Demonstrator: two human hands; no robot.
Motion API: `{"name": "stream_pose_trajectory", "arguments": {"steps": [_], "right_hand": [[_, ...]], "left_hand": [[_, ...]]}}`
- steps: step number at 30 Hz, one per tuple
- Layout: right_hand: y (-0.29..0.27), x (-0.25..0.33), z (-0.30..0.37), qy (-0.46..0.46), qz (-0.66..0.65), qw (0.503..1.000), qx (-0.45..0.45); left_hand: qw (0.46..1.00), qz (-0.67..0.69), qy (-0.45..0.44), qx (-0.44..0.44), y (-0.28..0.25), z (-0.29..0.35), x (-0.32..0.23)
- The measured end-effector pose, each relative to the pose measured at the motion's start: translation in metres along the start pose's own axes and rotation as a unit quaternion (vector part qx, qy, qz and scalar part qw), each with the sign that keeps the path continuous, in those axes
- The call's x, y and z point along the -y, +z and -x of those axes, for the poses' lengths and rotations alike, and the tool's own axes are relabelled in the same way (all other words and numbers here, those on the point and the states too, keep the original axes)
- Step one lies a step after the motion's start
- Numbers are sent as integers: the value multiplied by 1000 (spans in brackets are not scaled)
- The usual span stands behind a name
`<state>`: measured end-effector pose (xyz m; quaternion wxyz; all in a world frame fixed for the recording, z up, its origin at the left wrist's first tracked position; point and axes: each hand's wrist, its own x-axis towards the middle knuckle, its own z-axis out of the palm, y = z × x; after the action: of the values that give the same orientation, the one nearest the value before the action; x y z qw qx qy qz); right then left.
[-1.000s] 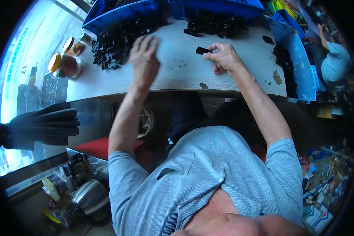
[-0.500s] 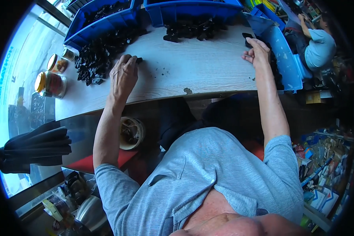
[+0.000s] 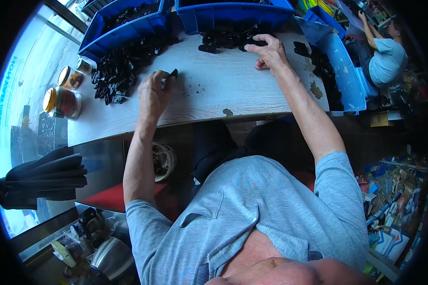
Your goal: Manually assembling small black plastic components by joining multiple pieces together at a workbench.
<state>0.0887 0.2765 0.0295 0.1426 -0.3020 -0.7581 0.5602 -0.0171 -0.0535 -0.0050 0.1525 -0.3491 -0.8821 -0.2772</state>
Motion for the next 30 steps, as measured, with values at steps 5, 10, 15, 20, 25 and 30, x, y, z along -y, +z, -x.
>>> {"name": "stream_pose_trajectory", "arguments": {"steps": [5,10,15,20,25,30], "right_hand": [[11,-8,-11,-28,56,998,-21],[2,-9,-1,-15,38,999,0],[-4,-10,34,14,-12,997,78],[6,-5,51,27,24,992,124],[6,-18,45,6,52,991,123],[11,-13,48,10,71,990,121]], "left_hand": [[998,-21,62,1,13,12,-32],[997,8,74,0,18,10,-53],[966,251,-7,-60,41,-1,-60],[968,248,31,19,60,-25,-90],[972,197,121,33,77,-39,-105],[973,156,164,37,81,-42,-96]]}}
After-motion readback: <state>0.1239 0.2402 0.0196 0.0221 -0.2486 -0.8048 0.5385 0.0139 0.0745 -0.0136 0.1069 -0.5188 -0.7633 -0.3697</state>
